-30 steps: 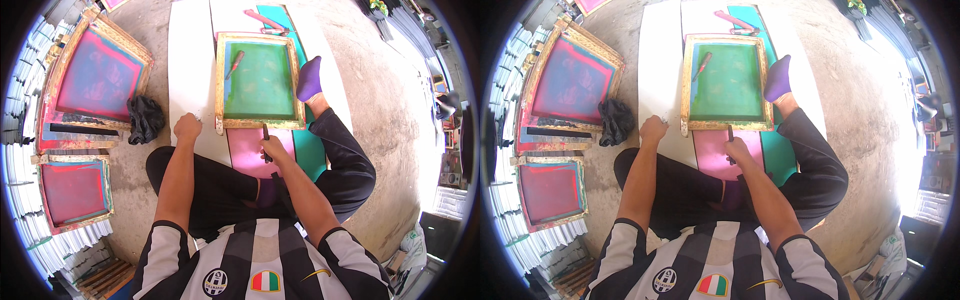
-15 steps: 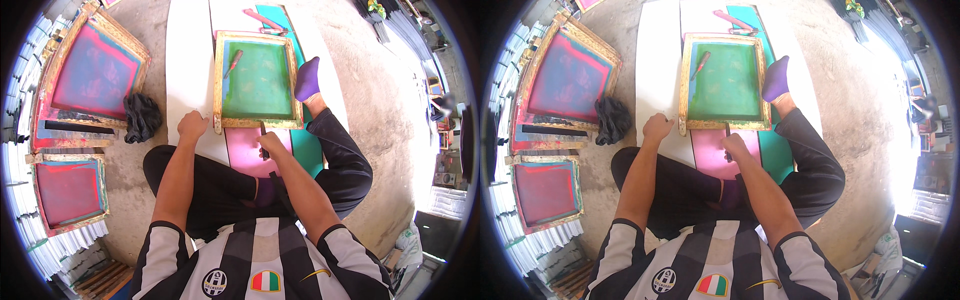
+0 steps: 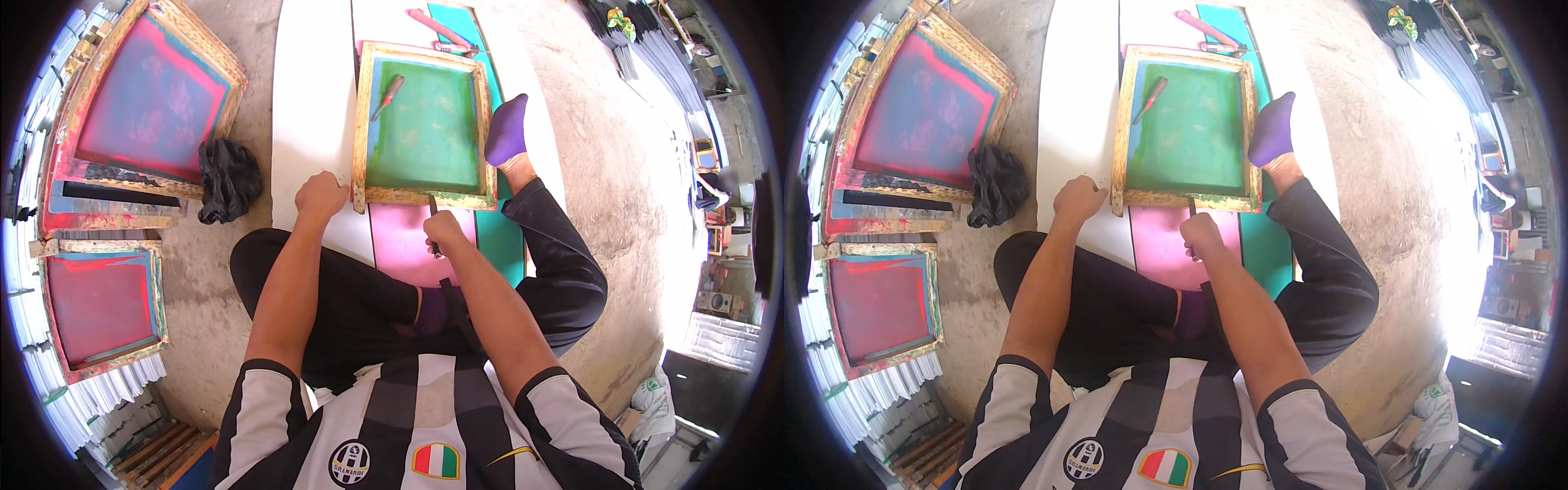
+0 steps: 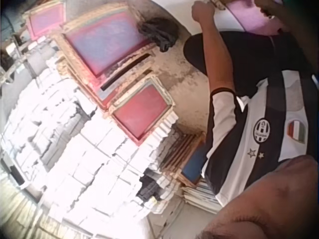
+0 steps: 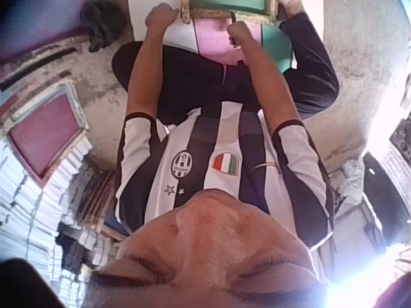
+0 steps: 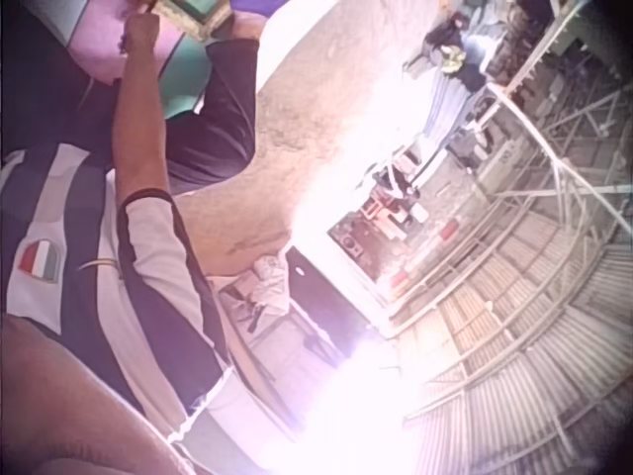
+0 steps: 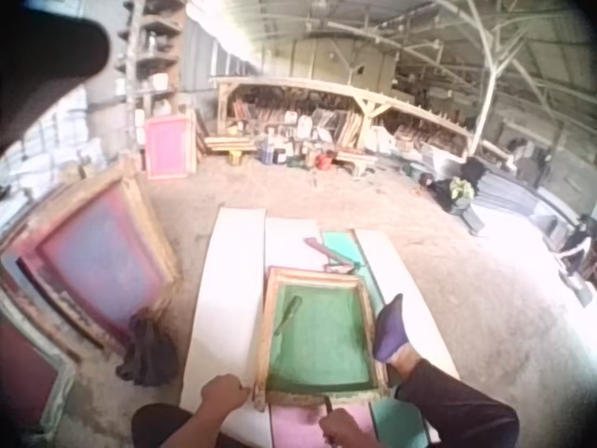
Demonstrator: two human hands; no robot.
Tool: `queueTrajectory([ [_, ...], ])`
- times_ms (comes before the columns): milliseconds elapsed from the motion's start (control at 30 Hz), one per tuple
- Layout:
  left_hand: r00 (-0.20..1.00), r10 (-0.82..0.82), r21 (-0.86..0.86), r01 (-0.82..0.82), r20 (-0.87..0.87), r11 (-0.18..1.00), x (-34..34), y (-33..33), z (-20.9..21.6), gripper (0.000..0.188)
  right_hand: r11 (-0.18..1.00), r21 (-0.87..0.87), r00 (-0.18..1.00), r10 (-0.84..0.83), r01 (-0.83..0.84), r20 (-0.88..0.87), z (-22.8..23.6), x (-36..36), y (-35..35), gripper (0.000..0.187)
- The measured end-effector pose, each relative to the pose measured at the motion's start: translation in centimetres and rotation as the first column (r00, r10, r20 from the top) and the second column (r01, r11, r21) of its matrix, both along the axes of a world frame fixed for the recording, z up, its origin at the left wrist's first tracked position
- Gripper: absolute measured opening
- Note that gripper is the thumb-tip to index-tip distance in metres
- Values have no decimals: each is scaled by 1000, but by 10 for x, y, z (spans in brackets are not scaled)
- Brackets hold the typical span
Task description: The person sits on the floor and uses a small metal scraper to remove dried green paint from the wooden frame of a screen printing frame. The person repeatedly scrapes along the edges of the frame to clean the surface.
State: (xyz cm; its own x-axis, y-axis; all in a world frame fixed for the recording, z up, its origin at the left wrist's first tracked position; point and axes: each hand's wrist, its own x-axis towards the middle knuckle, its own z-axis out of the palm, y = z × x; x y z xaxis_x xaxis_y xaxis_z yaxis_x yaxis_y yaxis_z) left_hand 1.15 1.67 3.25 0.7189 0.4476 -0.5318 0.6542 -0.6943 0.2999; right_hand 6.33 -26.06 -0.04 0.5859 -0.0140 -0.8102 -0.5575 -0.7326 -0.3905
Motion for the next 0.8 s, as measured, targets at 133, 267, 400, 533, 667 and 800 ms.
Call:
queueTrajectory([
  [133, 1000, -6, 14, 5, 8, 1000, 1, -3, -1, 40, 991, -94, 992, 102, -95, 79, 11, -5, 0, 27],
  [267, 1000, -20, 4, 20, 6, 1000, 6, -2, -10, 38, 979, -121, 980, 173, -161, 96, 1, -3, -7, 35],
  [400, 1000, -11, -13, 11, 10, 1000, 6, -4, -11, 38, 980, -130, 982, 162, -149, 101, 3, -6, -5, 38],
  [533, 998, -13, -25, 14, 55, 1000, 4, -5, -14, 39, 980, -135, 958, 175, -147, 225, -36, -16, -15, 31],
  [667, 998, 36, -38, -34, 55, 999, 0, -3, -11, 43, 997, 79, 985, -2, -12, 175, -12, -23, -9, 18],
  [800, 962, -31, -68, 52, 270, 996, -6, -8, -6, 36, 973, 222, 969, -3, -54, 246, -10, -33, -16, 15],
])
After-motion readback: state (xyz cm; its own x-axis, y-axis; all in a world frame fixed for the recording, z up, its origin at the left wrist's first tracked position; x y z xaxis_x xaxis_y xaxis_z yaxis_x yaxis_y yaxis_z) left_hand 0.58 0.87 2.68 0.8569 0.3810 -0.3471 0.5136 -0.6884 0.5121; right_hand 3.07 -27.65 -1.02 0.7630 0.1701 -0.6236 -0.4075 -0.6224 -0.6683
